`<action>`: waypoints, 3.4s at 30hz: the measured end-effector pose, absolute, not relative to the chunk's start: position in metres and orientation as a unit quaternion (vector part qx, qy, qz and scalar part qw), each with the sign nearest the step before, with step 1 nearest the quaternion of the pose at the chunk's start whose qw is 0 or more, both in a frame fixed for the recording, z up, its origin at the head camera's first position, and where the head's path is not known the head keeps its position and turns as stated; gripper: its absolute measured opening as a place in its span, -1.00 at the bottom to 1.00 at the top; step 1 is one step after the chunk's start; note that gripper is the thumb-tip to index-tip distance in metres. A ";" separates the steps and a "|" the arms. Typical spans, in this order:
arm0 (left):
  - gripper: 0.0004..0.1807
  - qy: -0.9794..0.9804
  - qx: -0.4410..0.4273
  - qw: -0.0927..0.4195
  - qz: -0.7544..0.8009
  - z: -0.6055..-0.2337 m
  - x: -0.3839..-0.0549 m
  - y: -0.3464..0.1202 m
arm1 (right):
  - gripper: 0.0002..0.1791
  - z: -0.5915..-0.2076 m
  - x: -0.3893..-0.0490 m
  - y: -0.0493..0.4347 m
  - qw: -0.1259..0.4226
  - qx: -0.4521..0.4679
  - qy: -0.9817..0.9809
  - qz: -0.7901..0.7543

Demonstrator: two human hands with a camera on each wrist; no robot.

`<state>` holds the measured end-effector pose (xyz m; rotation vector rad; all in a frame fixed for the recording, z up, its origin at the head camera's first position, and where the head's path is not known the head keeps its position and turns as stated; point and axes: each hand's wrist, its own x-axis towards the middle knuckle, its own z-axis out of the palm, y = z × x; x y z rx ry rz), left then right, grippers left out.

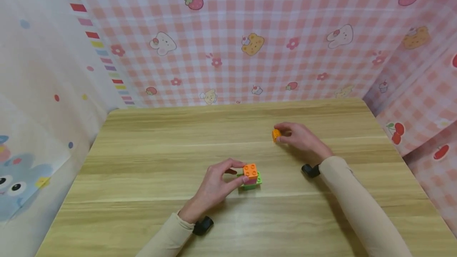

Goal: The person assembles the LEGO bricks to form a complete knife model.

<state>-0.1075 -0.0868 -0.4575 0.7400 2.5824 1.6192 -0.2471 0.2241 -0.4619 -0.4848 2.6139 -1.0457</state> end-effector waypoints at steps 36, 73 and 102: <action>-0.68 0.821 0.228 -0.012 0.523 -0.459 -0.105 -0.086 | -0.54 -0.434 -0.181 0.200 0.036 -0.212 0.882 -0.419; -0.66 0.822 0.230 -0.013 0.521 -0.460 -0.106 -0.086 | -0.61 -0.408 -0.143 0.180 -0.028 -0.288 0.864 -0.413; -0.66 0.817 0.257 -0.024 0.515 -0.459 -0.107 -0.090 | -0.60 -0.402 -0.127 0.157 -0.021 -0.353 0.847 -0.397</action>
